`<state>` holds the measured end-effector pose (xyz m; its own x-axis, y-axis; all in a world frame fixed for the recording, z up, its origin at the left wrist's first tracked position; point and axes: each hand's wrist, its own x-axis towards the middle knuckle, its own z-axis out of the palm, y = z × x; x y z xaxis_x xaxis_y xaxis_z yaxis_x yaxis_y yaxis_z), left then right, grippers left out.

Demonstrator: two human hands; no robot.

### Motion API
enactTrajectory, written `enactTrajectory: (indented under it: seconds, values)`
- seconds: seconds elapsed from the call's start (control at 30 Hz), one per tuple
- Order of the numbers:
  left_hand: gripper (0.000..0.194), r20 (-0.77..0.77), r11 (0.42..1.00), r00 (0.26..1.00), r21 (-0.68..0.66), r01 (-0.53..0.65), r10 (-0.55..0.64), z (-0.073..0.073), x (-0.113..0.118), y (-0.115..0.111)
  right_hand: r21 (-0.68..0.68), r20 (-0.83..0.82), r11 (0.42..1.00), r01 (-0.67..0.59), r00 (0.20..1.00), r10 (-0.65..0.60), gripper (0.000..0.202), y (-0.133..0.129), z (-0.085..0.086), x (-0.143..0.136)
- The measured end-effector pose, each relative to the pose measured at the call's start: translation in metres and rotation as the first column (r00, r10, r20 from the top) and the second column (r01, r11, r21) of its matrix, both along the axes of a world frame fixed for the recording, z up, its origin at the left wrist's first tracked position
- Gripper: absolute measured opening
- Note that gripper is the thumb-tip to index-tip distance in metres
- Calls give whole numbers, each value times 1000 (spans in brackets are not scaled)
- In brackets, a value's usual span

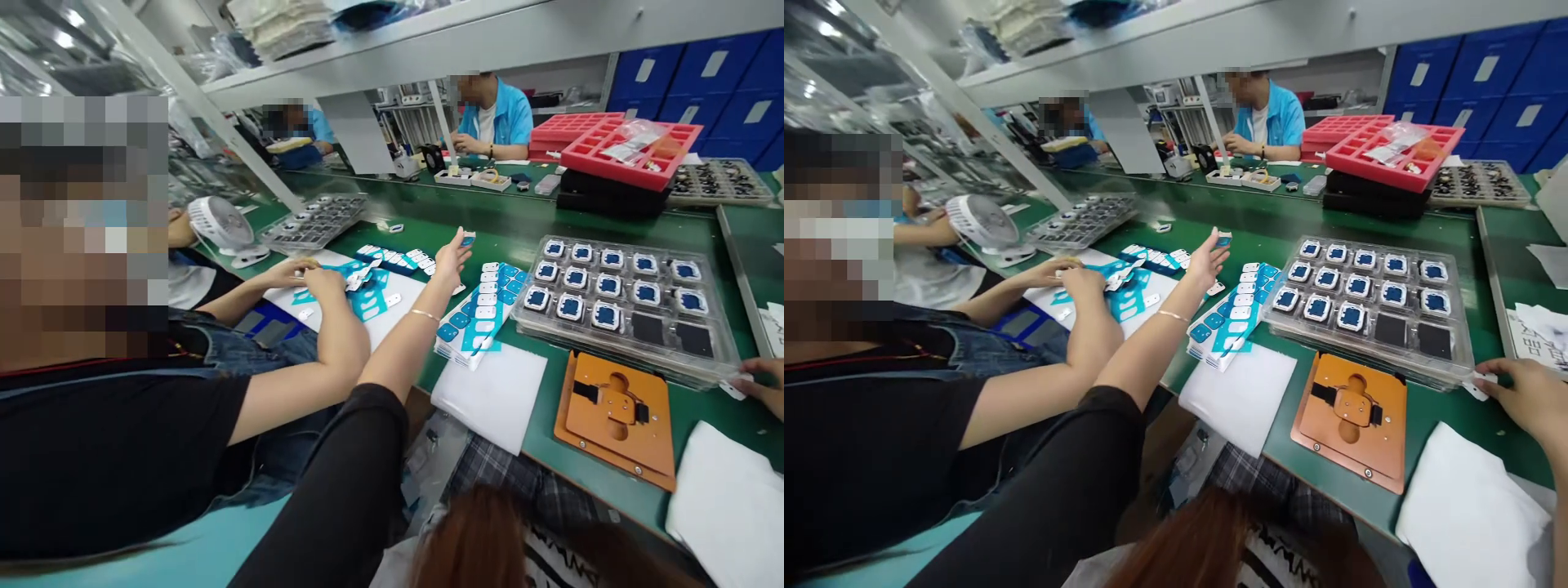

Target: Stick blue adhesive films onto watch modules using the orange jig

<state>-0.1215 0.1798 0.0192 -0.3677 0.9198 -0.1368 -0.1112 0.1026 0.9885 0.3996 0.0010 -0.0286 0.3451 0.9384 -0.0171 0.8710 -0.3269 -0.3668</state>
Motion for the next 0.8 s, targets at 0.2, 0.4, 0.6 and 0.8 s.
enactTrajectory:
  seconds: [0.2, 0.4, 0.6, 0.8]
  values:
    - [37, -392, 996, 920, -73, -45, 13, -13, 21, 52, 235, -9, 957, -171, 984, 179, 15, -4, -23, 1]
    - [38, -725, 982, 666, -177, 66, -176, -10, 15, 54, 307, -17, 928, -211, 974, 227, 21, -5, -35, 6]
    - [51, -803, 902, 413, -410, 139, -429, -20, -15, 1, 258, -9, 943, -210, 976, 219, 25, -4, -35, 10]
    - [94, -801, 848, 280, -487, 207, -529, -35, -15, -65, 166, 32, 965, -201, 980, 198, 31, -3, -23, 2]
